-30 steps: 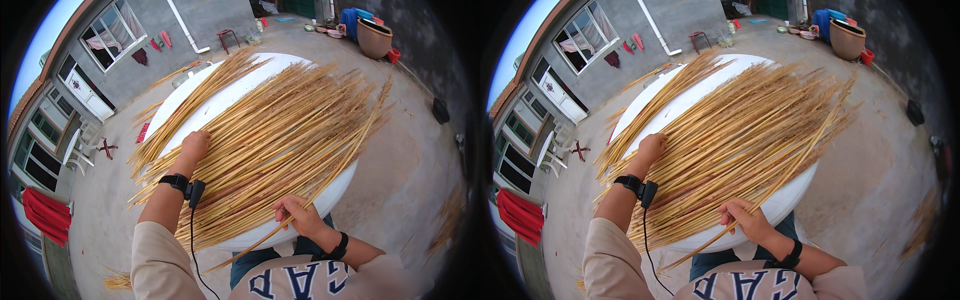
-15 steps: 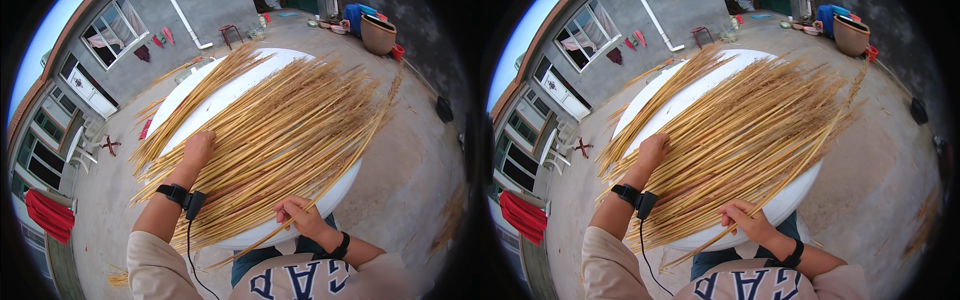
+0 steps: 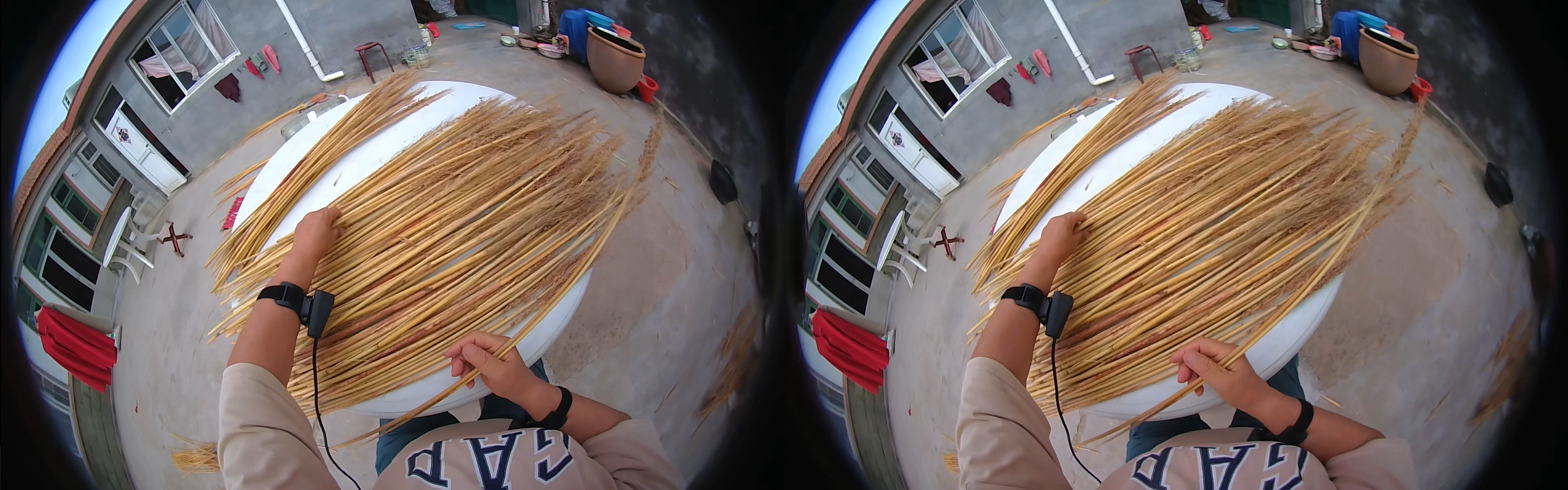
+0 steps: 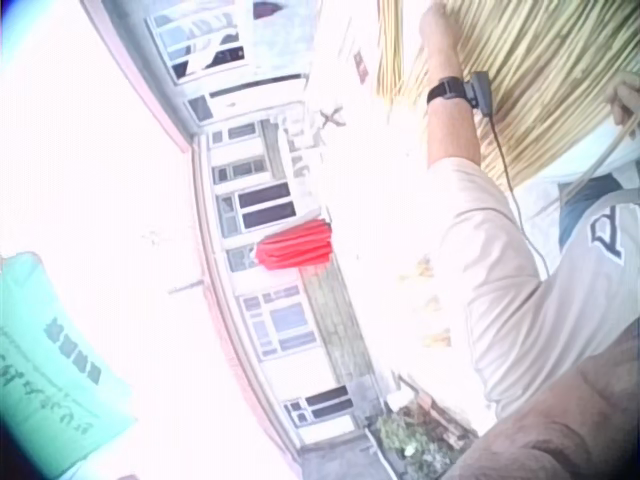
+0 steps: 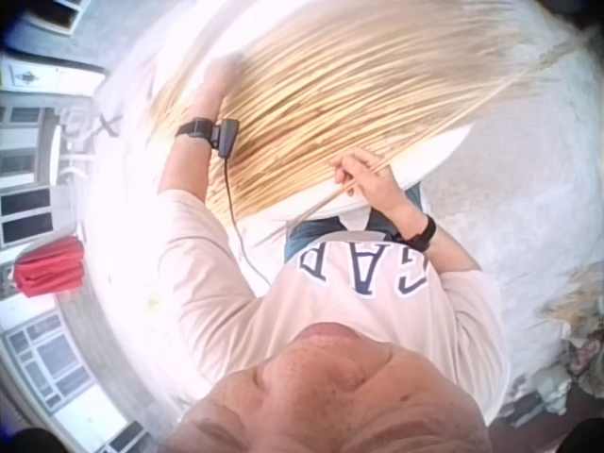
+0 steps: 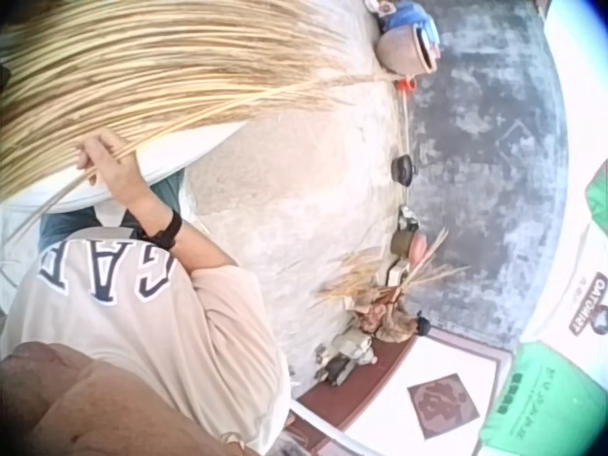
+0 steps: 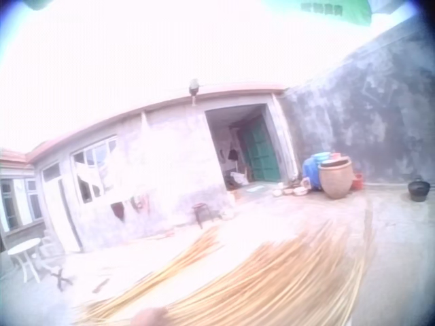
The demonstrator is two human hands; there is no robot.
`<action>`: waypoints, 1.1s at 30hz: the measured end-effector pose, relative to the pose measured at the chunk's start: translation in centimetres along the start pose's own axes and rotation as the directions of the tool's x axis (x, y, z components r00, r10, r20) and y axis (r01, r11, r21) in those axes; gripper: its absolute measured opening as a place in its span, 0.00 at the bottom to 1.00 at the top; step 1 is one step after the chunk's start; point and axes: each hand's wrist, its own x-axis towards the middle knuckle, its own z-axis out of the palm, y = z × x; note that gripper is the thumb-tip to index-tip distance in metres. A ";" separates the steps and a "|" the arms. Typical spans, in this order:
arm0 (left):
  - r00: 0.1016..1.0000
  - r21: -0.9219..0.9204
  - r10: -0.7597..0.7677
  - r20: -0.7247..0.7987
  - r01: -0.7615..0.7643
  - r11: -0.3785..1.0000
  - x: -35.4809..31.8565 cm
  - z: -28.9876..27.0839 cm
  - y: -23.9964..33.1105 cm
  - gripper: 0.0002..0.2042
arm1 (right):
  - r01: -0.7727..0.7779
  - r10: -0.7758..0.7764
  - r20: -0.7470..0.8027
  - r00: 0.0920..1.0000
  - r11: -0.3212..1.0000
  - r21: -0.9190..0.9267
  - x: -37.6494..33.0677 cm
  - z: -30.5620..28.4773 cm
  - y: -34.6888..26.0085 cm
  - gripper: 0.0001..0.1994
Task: The person stands at a white round table outdoors and sorts a large pile of long, thin bamboo sticks. They repeatedly pick up bundles of sticks, align them, and place them back onto the table in a more organized manner. The person handles the sticks by hand, occasionally lifting them to inspect or adjust their alignment.
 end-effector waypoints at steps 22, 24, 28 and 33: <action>0.985 -0.045 -0.092 0.149 0.100 0.994 1.4 -3.2 -0.3 0.17 | 0.008 -0.007 0.009 1.000 0.998 -0.061 -0.1 0.0 0.0 0.12; 0.968 -0.213 -0.117 0.220 0.164 0.963 1.6 -3.5 -1.3 0.15 | 0.026 -0.025 0.019 1.000 0.998 -0.051 0.0 0.0 0.1 0.12; 0.974 -0.329 -0.143 0.177 0.195 0.924 0.9 -4.1 -0.9 0.11 | 0.050 -0.049 0.024 0.999 0.997 -0.060 -0.1 0.0 0.3 0.12; 0.962 0.013 -0.013 -0.273 0.017 1.000 -0.9 -4.8 1.0 0.12 | 0.054 -0.053 0.017 0.998 0.996 -0.070 -0.2 0.0 0.4 0.12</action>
